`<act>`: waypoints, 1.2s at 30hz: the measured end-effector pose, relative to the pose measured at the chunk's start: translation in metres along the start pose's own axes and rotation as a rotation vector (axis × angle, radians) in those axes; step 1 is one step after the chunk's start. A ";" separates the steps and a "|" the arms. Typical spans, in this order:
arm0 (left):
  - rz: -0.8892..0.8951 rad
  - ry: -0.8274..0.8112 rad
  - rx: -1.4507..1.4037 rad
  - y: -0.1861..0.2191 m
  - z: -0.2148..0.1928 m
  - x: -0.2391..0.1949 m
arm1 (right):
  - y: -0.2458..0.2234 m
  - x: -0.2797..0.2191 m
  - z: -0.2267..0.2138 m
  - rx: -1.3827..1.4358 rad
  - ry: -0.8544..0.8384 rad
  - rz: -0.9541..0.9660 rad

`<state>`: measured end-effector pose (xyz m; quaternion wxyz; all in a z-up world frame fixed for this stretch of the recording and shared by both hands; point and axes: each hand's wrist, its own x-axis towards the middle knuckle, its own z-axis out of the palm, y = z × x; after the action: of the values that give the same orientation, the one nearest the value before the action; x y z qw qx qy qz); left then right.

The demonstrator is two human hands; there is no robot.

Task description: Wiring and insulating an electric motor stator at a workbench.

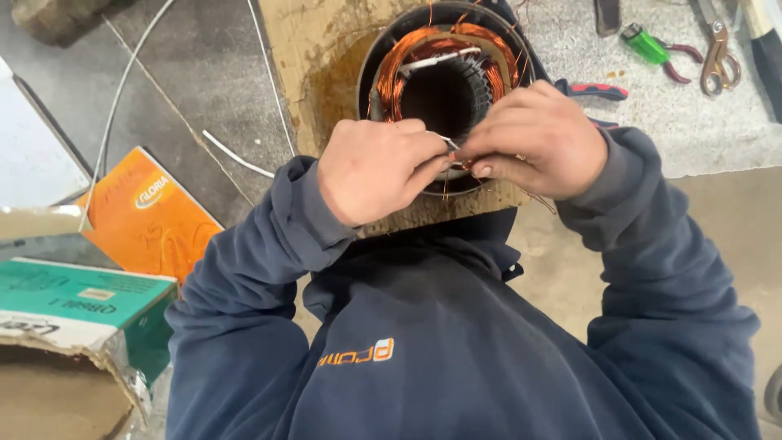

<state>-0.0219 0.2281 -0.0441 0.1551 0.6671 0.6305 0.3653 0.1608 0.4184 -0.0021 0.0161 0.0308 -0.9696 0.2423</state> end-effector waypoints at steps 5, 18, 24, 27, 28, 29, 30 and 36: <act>0.008 -0.067 0.025 -0.008 -0.005 0.008 | 0.010 0.005 -0.003 0.074 -0.105 -0.028; -0.039 -0.156 0.057 -0.007 -0.006 0.021 | 0.014 0.010 -0.003 0.006 -0.120 0.051; -0.007 -0.079 -0.031 0.003 -0.010 0.011 | 0.013 0.002 -0.004 -0.015 0.004 -0.132; -0.006 -0.047 -0.055 0.010 -0.007 0.006 | 0.014 0.001 0.002 -0.026 0.074 -0.200; -0.010 -0.048 -0.055 0.010 -0.005 0.007 | 0.014 0.002 0.003 -0.021 0.073 -0.200; -0.012 -0.046 -0.047 0.011 -0.003 0.007 | 0.014 0.002 0.005 -0.059 0.079 -0.222; -0.014 -0.042 -0.036 0.011 -0.001 0.007 | 0.014 0.003 0.006 -0.098 0.086 -0.246; -0.047 -0.042 0.123 0.016 0.003 0.009 | 0.006 0.004 0.006 -0.192 0.102 -0.195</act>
<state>-0.0088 0.2347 -0.0324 0.1358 0.6680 0.6637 0.3081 0.1559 0.4208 -0.0098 0.0915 0.1107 -0.9786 0.1472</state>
